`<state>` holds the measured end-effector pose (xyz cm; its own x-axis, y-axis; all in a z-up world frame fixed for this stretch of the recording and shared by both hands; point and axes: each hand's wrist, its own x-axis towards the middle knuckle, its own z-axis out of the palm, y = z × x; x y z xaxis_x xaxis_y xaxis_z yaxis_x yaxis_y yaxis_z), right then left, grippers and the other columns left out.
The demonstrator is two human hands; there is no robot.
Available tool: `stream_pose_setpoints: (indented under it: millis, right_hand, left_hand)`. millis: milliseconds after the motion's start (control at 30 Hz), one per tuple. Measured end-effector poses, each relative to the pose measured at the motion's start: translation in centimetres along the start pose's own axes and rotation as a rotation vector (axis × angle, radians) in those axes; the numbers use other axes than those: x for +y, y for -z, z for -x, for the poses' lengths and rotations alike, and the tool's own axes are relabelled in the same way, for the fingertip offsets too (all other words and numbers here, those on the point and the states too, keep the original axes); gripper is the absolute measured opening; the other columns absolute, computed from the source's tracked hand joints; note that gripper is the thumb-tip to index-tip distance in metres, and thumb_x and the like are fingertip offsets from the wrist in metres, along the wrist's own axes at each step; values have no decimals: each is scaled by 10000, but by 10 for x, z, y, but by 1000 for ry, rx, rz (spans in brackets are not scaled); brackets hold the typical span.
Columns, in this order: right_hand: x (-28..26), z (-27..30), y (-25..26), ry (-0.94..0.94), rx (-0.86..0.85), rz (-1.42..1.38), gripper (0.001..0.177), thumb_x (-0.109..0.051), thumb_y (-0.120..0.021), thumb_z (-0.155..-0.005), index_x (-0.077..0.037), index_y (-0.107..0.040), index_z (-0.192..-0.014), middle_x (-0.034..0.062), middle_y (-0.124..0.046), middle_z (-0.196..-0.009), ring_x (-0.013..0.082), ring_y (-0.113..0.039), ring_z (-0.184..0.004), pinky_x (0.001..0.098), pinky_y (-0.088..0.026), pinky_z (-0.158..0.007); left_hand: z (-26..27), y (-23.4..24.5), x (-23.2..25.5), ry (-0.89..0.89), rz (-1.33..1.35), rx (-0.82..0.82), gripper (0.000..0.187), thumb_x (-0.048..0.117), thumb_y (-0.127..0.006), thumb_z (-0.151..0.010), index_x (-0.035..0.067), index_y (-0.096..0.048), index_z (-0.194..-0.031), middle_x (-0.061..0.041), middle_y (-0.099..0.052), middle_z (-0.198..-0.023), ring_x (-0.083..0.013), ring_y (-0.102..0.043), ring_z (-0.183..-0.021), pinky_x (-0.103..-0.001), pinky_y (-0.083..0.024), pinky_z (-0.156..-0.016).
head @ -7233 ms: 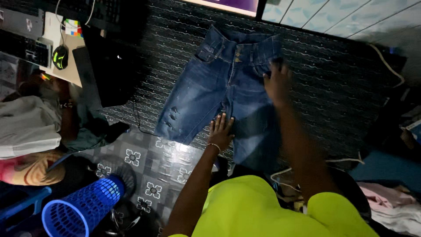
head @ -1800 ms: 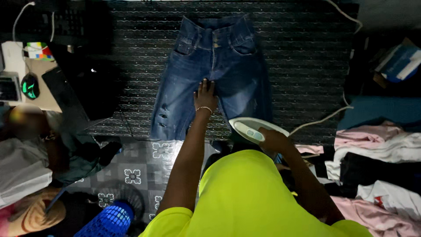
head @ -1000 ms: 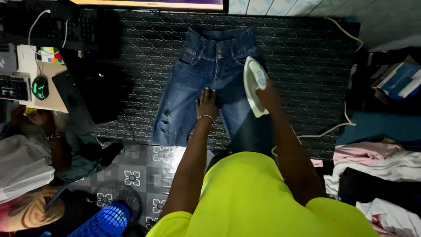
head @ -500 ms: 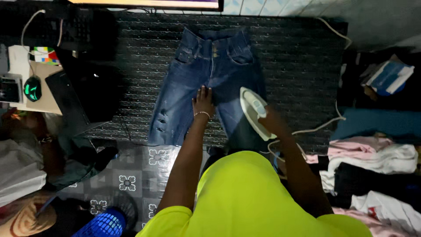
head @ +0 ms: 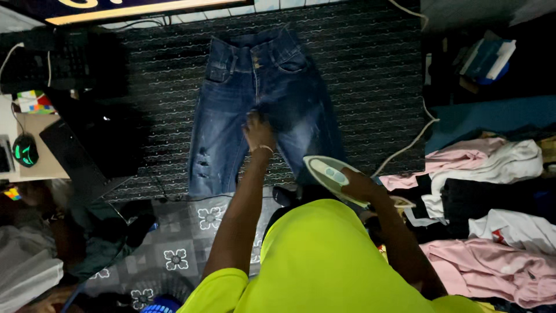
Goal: The person irons a pair of denim jeans with an iron on a patterned surface, moving the iron across both legs, and then folds the jeans by hand.
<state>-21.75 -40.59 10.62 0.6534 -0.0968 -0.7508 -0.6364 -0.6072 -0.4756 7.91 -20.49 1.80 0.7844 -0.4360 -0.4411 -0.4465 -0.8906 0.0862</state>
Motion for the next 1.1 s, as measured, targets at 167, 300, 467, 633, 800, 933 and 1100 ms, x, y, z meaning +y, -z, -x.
stream_pose_setpoints:
  millis: [167, 300, 467, 633, 800, 933, 1100]
  right_hand:
    - [43, 3, -4, -120, 124, -136, 602, -246, -681, -790, -90, -552, -1357, 213, -699, -1208, 362, -720, -1068, 465, -561, -924]
    - [73, -6, -4, -53, 353, -206, 534, -210, -723, -773, -26, -605, -1261, 241, -707, -1142, 388, -692, -1048, 494, -547, -871]
    - [81, -19, 14, -124, 369, -261, 536, -185, -721, -769, -9, -594, -1259, 243, -704, -1123, 381, -710, -1003, 490, -557, -838]
    - [62, -24, 34, -228, 353, -290, 593, -246, -736, -824, -57, -539, -1351, 235, -711, -1115, 385, -700, -1004, 491, -551, -837]
    - [10, -33, 74, -185, 309, -336, 522, -245, -715, -826, -70, -600, -1304, 199, -718, -1132, 354, -710, -1023, 482, -552, -855]
    - [-41, -46, 116, -217, 220, -231, 511, -279, -705, -862, -84, -631, -1328, 188, -721, -1161, 353, -729, -1035, 476, -566, -898]
    - [-97, -67, 143, -101, 321, -125, 486, -284, -686, -878, -105, -660, -1330, 175, -699, -1272, 351, -673, -1166, 471, -507, -1016]
  left_hand:
    - [38, -19, 63, -371, 24, -5, 543, 163, -531, -994, 321, -563, -1512, 59, -425, -1645, -240, -373, -1555, -643, -269, -1284]
    - [28, -3, 80, -366, 70, -87, 747, 418, -601, -923, 233, -296, -1579, -51, -152, -1675, -313, -131, -1549, -674, -142, -1182]
    - [-23, 29, 83, -240, 50, -264, 776, 434, -584, -1006, 291, -194, -1661, -18, -17, -1759, -269, -18, -1603, -694, -84, -1243]
    - [-86, 60, 84, -170, 142, -316, 816, 453, -596, -991, 333, -123, -1646, 14, 72, -1741, -263, 41, -1604, -691, -115, -1223]
    - [-133, 81, 77, -116, 172, -319, 952, 503, -689, -922, 328, -91, -1642, -8, 106, -1739, -303, 54, -1596, -697, -163, -1200]
    - [-172, 77, 63, -145, 108, -171, 1047, 561, -756, -839, 307, -138, -1645, -37, 1, -1735, -324, -34, -1603, -696, -235, -1184]
    - [-239, 29, 29, -180, 147, -110, 854, 535, -731, -864, 268, -323, -1565, -108, -220, -1628, -355, -217, -1506, -605, -300, -1168]
